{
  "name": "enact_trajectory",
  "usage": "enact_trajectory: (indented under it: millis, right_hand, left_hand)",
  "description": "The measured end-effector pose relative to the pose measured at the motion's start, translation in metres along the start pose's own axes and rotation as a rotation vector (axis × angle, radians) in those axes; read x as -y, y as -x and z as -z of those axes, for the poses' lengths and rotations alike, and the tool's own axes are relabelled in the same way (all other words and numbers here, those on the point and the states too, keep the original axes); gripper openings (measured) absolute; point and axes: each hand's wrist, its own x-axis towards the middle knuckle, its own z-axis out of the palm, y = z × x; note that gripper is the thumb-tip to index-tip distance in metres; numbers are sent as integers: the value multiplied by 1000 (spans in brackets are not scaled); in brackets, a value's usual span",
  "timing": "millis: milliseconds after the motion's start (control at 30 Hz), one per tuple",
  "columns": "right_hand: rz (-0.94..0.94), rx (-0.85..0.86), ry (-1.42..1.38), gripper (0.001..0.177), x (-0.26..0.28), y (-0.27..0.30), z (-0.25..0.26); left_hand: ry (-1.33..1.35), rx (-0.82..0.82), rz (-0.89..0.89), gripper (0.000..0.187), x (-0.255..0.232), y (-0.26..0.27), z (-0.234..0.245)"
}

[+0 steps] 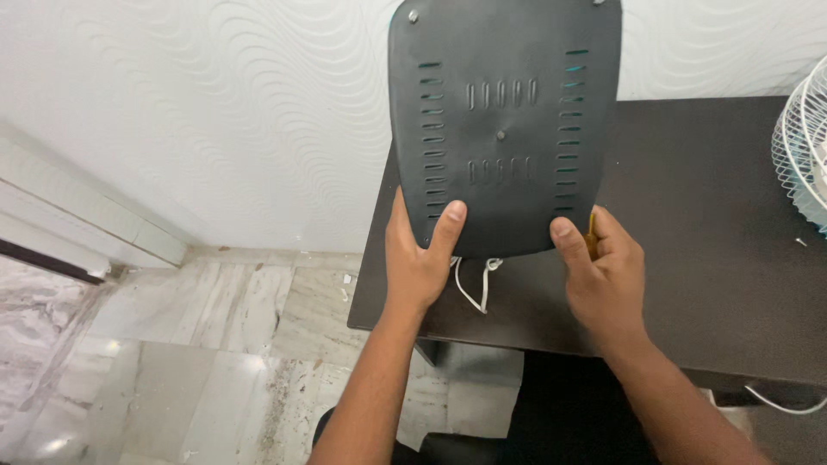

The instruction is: The person assembles a small electric fan by attaching the black base cover to the blue fan housing. They align the cover, insert screws, and tighten them using a screwdriver.

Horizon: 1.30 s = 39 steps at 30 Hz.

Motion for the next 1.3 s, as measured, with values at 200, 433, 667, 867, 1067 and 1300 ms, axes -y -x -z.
enact_trajectory:
  millis: [200,433,667,867,1067,1300]
  right_hand:
    - [175,40,-30,59,-5,-8,-7]
    - [187,226,-80,109,-13,8,-38]
    - [71,128,64,77,-27,10,-38]
    - [78,39,-63,56,-34,12,-26]
    - [429,1,-43,61,-23,7,-23]
    - [74,-15,-181,51,-33,1,-17]
  left_hand:
    - [156,-68,140,48,39,0,-10]
    - [504,-173,295,62,76,5,-13]
    - [491,-151,287,62,82,6,-12]
    - [433,-133,235,58,81,8,-10]
    - [135,-50,88,49,78,12,-10]
    - [258,-75,223,50,71,18,-24]
